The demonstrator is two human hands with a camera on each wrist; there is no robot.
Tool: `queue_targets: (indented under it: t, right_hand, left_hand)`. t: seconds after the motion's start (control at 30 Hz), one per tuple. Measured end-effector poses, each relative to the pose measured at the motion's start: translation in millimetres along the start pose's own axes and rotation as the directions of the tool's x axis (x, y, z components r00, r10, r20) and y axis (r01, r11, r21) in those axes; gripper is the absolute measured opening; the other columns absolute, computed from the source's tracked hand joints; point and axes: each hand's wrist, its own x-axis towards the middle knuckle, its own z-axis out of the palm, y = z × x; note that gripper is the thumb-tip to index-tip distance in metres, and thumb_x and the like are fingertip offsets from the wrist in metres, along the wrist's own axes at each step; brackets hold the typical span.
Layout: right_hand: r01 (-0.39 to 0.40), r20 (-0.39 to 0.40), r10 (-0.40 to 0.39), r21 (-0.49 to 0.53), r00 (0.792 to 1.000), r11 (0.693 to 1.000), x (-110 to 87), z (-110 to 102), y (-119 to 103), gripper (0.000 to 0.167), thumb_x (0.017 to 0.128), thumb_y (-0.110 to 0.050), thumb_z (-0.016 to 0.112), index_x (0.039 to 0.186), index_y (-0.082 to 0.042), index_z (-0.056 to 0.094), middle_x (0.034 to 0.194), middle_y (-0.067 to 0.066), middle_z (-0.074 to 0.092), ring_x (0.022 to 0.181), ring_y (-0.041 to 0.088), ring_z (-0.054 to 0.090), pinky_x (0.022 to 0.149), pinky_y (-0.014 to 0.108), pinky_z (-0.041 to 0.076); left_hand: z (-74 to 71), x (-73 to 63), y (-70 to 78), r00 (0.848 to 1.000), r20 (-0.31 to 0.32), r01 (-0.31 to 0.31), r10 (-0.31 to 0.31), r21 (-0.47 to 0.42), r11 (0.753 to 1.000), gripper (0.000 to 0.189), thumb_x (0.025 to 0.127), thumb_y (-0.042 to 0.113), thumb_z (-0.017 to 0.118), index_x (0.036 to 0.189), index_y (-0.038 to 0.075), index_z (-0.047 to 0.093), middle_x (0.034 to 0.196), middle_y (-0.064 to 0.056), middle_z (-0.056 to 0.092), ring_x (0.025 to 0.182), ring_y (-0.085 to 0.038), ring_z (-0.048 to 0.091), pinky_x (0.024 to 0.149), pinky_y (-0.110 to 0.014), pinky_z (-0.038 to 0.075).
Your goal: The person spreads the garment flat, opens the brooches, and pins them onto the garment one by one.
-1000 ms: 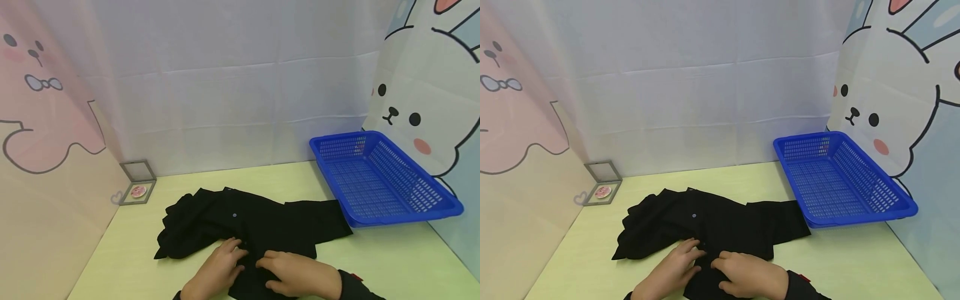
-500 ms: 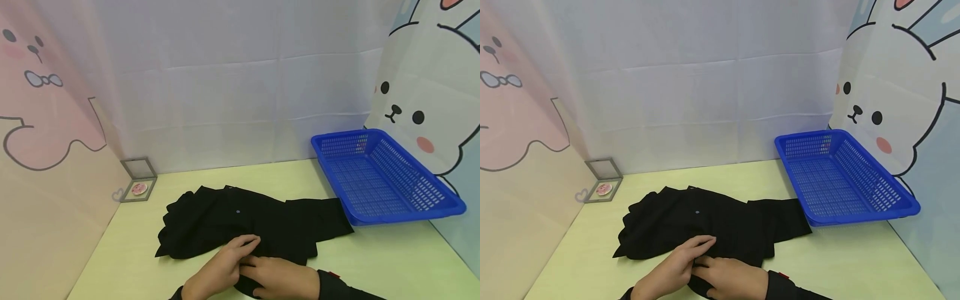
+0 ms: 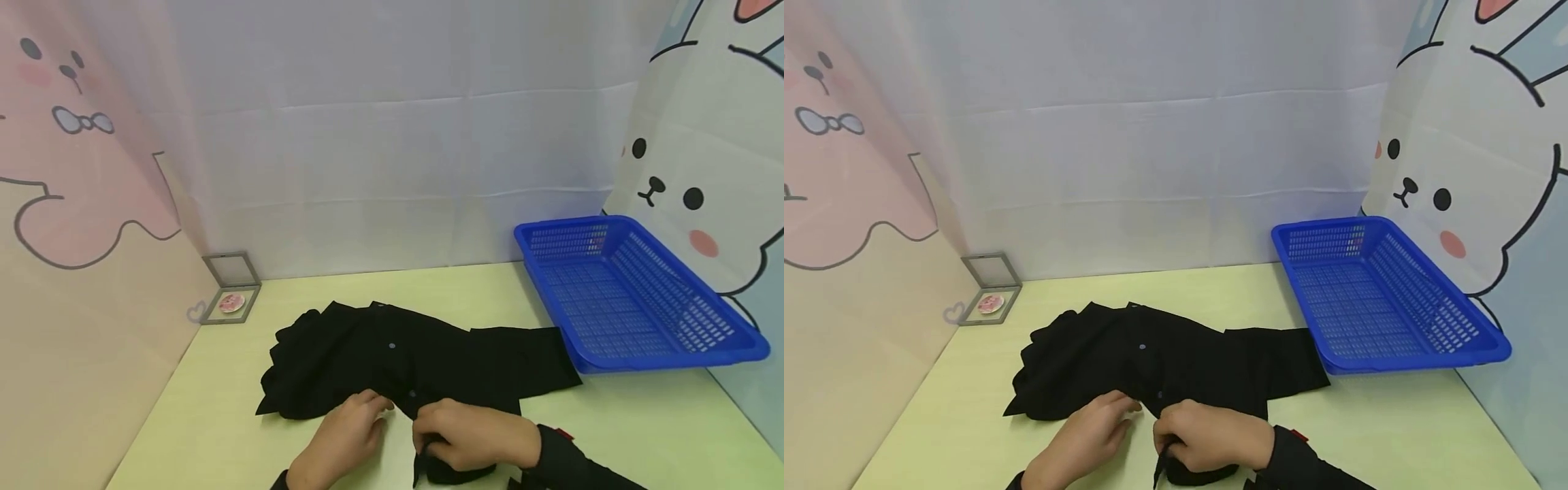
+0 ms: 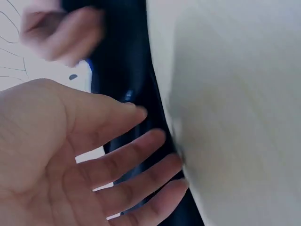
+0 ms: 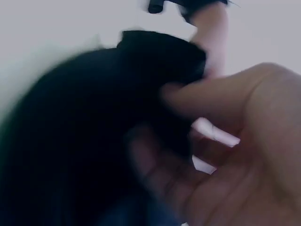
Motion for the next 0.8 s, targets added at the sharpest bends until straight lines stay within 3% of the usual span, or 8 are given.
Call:
queue_targets:
  t: [0.1,0.23,0.33,0.4,0.53,0.63,0.7,0.8]
  right_hand:
    - [0.138,-0.160,-0.129,0.044,0.979,0.989,-5.0,-18.1,1.2,0.021,0.096,0.003,0.065,0.104,-0.016,0.070,0.099,-0.005,0.067,0.088,-0.004,0.060,0.078,0.014,0.054]
    - [0.238,-0.362,-0.215,0.018,0.907,0.971,-9.2,-38.6,-1.1,0.031,0.092,0.010,0.065,0.108,-0.017,0.068,0.105,-0.002,0.068,0.095,0.005,0.065,0.081,0.026,0.059]
    - [0.266,-0.443,-0.240,-0.002,0.864,0.964,-11.7,-47.3,-4.8,0.037,0.089,0.014,0.066,0.109,-0.017,0.068,0.108,0.000,0.070,0.100,0.011,0.067,0.083,0.030,0.059]
    - [0.270,-0.469,-0.243,-0.009,0.849,0.963,-12.8,-50.1,-7.1,0.039,0.088,0.016,0.066,0.109,-0.017,0.068,0.109,0.000,0.071,0.101,0.011,0.068,0.084,0.029,0.059]
    - [0.297,-0.521,-0.263,-0.019,0.812,0.955,-13.6,-52.4,-9.9,0.043,0.086,0.020,0.063,0.109,-0.015,0.068,0.108,0.001,0.071,0.100,0.012,0.068,0.083,0.026,0.058]
    - [0.329,-0.590,-0.282,-0.029,0.757,0.944,-13.1,-54.1,-10.9,0.045,0.084,0.025,0.060,0.109,-0.011,0.068,0.107,0.004,0.071,0.096,0.013,0.067,0.080,0.023,0.057]
    - [0.355,-0.633,-0.292,-0.029,0.717,0.934,-13.1,-55.2,-11.0,0.046,0.083,0.028,0.058,0.110,-0.008,0.068,0.106,0.008,0.070,0.095,0.015,0.067,0.080,0.022,0.058]
    - [0.394,-0.661,-0.299,-0.006,0.688,0.919,-13.9,-56.1,-10.4,0.045,0.083,0.030,0.056,0.111,-0.004,0.067,0.105,0.013,0.070,0.096,0.018,0.067,0.081,0.024,0.059]
  left_hand:
    - [-0.2,2.3,0.0,0.997,-0.046,0.064,-0.065,-0.022,0.998,0.007,0.095,0.015,0.071,0.102,0.018,0.072,0.097,0.007,0.070,0.081,-0.006,0.064,0.065,-0.027,0.053]
    - [-0.7,6.2,1.3,0.986,-0.106,0.125,-0.130,-0.057,0.991,0.013,0.095,0.019,0.074,0.106,0.017,0.068,0.101,0.005,0.072,0.088,-0.011,0.069,0.069,-0.032,0.056]
    - [0.6,8.2,2.7,0.978,-0.151,0.140,-0.146,-0.051,0.989,0.026,0.093,0.023,0.077,0.116,0.016,0.067,0.113,0.001,0.071,0.100,-0.017,0.071,0.076,-0.038,0.059]
    - [2.2,9.3,3.6,0.969,-0.201,0.140,-0.144,-0.032,0.990,0.038,0.092,0.026,0.079,0.125,0.014,0.065,0.120,-0.003,0.068,0.107,-0.022,0.070,0.080,-0.041,0.060]
    - [3.8,12.0,3.9,0.930,-0.345,0.143,-0.130,0.013,0.990,0.055,0.088,0.025,0.083,0.133,0.006,0.059,0.130,-0.014,0.061,0.116,-0.034,0.065,0.085,-0.049,0.059]
    - [1.9,13.8,1.0,0.888,-0.439,0.164,-0.134,0.030,0.986,0.063,0.086,0.021,0.085,0.137,0.001,0.054,0.135,-0.022,0.056,0.121,-0.041,0.061,0.085,-0.055,0.058]
    - [-0.6,14.3,-2.4,0.865,-0.482,0.175,-0.142,0.025,0.984,0.069,0.085,0.020,0.086,0.140,-0.001,0.050,0.140,-0.026,0.052,0.125,-0.043,0.058,0.086,-0.057,0.058]
    - [-4.1,15.1,-9.7,0.844,-0.519,0.166,-0.135,0.014,0.986,0.074,0.082,0.017,0.089,0.140,-0.002,0.048,0.145,-0.030,0.047,0.132,-0.049,0.053,0.090,-0.062,0.056]
